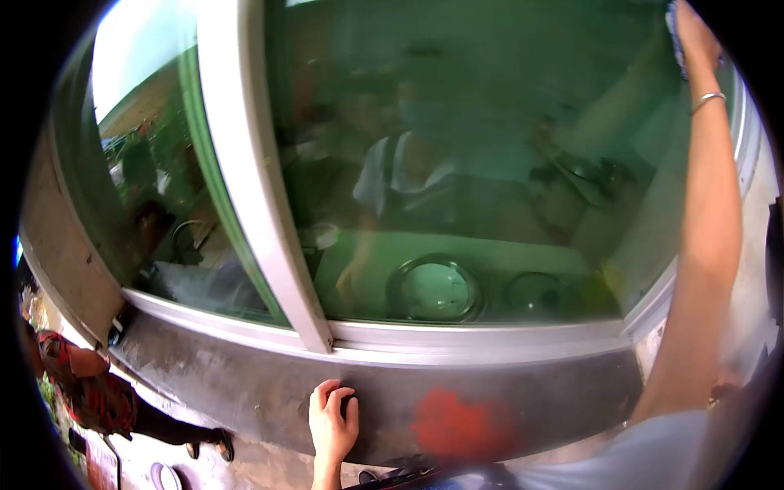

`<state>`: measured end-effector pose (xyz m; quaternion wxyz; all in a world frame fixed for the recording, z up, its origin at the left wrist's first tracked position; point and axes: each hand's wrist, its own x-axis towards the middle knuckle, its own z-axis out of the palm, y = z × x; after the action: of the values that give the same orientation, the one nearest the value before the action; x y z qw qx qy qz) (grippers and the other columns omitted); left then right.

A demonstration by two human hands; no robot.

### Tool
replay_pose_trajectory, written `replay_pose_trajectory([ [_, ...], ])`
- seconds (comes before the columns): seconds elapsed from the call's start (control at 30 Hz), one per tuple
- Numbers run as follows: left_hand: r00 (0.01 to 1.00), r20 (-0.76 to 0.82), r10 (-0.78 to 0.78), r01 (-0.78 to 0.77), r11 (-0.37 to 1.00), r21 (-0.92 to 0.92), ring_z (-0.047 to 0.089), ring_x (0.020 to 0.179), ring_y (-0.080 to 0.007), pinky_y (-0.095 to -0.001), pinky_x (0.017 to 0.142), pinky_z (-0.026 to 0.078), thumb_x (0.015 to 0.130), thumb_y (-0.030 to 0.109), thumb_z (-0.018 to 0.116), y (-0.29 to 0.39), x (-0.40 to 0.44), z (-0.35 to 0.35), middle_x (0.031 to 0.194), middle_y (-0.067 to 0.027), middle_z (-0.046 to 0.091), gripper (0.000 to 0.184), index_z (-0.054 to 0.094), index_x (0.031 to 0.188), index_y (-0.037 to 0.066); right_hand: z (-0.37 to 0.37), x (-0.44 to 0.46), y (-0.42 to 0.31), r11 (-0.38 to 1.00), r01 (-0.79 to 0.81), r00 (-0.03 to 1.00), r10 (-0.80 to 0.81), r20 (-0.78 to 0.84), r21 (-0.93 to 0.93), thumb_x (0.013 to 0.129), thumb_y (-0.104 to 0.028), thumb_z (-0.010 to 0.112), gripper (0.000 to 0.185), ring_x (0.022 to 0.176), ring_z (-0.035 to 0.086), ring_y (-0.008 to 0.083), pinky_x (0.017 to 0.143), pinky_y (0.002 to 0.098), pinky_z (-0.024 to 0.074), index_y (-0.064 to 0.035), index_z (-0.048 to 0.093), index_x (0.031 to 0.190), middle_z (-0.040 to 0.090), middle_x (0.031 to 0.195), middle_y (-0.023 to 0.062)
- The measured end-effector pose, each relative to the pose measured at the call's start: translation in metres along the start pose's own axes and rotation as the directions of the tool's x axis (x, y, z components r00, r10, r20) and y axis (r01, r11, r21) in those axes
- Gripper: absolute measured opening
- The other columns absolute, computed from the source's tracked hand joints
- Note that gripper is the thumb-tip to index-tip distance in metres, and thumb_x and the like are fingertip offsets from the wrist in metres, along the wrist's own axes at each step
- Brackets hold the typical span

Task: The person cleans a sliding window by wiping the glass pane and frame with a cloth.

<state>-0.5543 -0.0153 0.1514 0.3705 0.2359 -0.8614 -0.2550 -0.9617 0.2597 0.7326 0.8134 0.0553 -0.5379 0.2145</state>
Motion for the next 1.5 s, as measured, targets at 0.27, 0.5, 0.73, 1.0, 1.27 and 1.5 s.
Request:
replay_pose_trajectory([
  [0.27, 0.994, 0.031, 0.103, -0.103, 0.995, 0.004, 0.056, 0.11, -0.0379, -0.0456, 0.096, 0.045, 0.088, 0.012, 0.066, -0.001, -0.002, -0.007, 0.115, -0.0192, 0.06, 0.016, 0.066, 0.101, 0.004, -0.125, -0.179, -0.12, 0.641, 0.377, 0.791, -0.599, 0.128, 0.669, 0.083, -0.024, 0.065, 0.036, 0.128, 0.051, 0.0271, 0.106, 0.043, 0.0432, -0.0124, 0.066, 0.117, 0.058, 0.135, 0.0069],
  [0.5, 0.992, 0.019, 0.129, -0.13, 0.988, 0.079, 0.057, 0.106, -0.0368, -0.0453, 0.095, 0.046, 0.087, 0.01, 0.066, 0.009, 0.0, -0.005, 0.109, -0.0167, 0.062, 0.013, 0.066, 0.099, 0.005, -0.125, -0.18, -0.096, 0.326, 0.567, 0.598, -0.795, -0.106, 0.756, 0.073, -0.027, 0.071, 0.045, 0.126, 0.055, 0.0135, 0.112, 0.0433, 0.0336, -0.0302, 0.063, 0.118, 0.054, 0.141, -0.0076],
  [0.73, 0.993, 0.048, 0.109, -0.114, 0.984, 0.135, 0.057, 0.106, -0.0365, -0.0446, 0.094, 0.046, 0.086, 0.01, 0.066, 0.015, 0.001, -0.005, 0.109, -0.0166, 0.061, 0.013, 0.065, 0.098, 0.006, -0.007, 0.011, 0.142, 0.85, 0.456, 0.887, -0.412, 0.206, -0.264, 0.1, -0.03, 0.039, 0.051, 0.132, 0.042, 0.042, 0.112, 0.0505, 0.0315, 0.005, 0.044, 0.138, 0.041, 0.146, 0.0261],
  [1.0, 0.988, 0.09, 0.129, -0.143, 0.973, 0.182, 0.057, 0.104, -0.0372, -0.0459, 0.092, 0.046, 0.086, 0.011, 0.066, 0.012, 0.002, -0.004, 0.106, -0.0172, 0.061, 0.012, 0.064, 0.097, 0.006, -0.068, -0.091, 0.24, 0.919, 0.386, 0.829, -0.385, 0.407, 0.084, 0.103, -0.036, 0.04, 0.06, 0.146, 0.026, 0.0326, 0.119, 0.0482, 0.018, 0.0025, 0.034, 0.148, 0.019, 0.162, 0.0128],
  [1.27, 0.985, 0.05, 0.164, -0.171, 0.967, 0.188, 0.057, 0.103, -0.0377, -0.0468, 0.091, 0.046, 0.086, 0.011, 0.066, 0.014, 0.003, -0.003, 0.106, -0.0179, 0.061, 0.011, 0.064, 0.096, 0.006, -0.317, -0.385, 0.247, 0.946, 0.26, 0.35, -0.279, 0.894, 0.193, 0.094, -0.017, 0.055, 0.043, 0.14, 0.034, 0.0415, 0.109, 0.0467, 0.039, -0.0047, 0.053, 0.135, 0.028, 0.156, 0.0195],
  [1.5, 0.987, 0.025, 0.156, -0.158, 0.964, 0.215, 0.057, 0.102, -0.0379, -0.047, 0.091, 0.046, 0.086, 0.011, 0.066, 0.012, 0.0, -0.004, 0.105, -0.0183, 0.061, 0.011, 0.064, 0.095, 0.006, -0.242, -0.305, 0.225, 0.994, 0.087, 0.666, -0.109, 0.738, 0.068, 0.087, -0.006, 0.051, 0.056, 0.143, 0.026, 0.0424, 0.118, 0.0471, 0.0245, 0.0153, 0.04, 0.137, 0.025, 0.157, 0.0221],
])
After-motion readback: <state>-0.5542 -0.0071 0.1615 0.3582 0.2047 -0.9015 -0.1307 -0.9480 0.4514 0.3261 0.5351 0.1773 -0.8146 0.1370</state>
